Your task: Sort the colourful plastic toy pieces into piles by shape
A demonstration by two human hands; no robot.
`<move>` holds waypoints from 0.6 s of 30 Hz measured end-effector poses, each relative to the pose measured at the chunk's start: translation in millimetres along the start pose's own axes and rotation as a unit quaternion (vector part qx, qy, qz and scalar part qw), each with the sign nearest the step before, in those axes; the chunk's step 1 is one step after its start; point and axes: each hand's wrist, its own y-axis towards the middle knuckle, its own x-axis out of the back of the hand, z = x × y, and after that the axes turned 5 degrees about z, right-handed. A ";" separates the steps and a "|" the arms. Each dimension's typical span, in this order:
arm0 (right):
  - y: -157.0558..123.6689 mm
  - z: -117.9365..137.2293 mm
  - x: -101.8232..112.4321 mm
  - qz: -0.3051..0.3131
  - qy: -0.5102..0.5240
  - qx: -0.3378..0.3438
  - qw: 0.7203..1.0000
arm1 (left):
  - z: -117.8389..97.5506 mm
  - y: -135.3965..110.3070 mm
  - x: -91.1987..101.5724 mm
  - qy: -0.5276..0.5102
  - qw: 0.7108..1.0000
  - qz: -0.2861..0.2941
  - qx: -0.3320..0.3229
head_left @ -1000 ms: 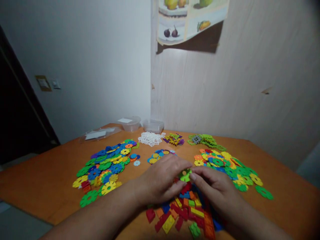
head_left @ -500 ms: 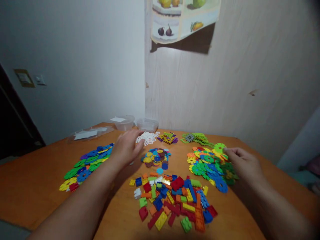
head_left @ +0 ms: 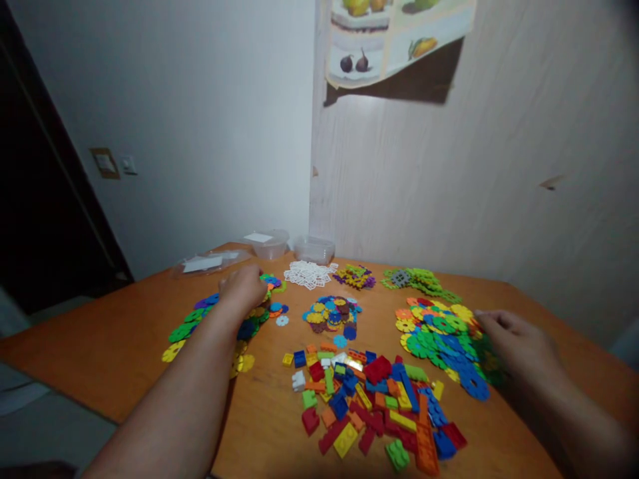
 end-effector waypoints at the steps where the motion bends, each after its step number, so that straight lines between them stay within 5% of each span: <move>1: -0.5 0.5 0.7 0.006 0.001 -0.003 1.000 | -1.6 -1.3 0.6 0.018 1.000 0.013 0.012; 6: -4.6 6.6 0.3 0.012 0.003 0.012 1.000 | -5.5 -6.1 -2.8 0.067 0.995 0.067 0.006; 18: -12.5 19.2 -1.6 -0.001 0.028 0.023 0.999 | 4.6 4.4 -12.2 0.023 0.998 0.030 -0.047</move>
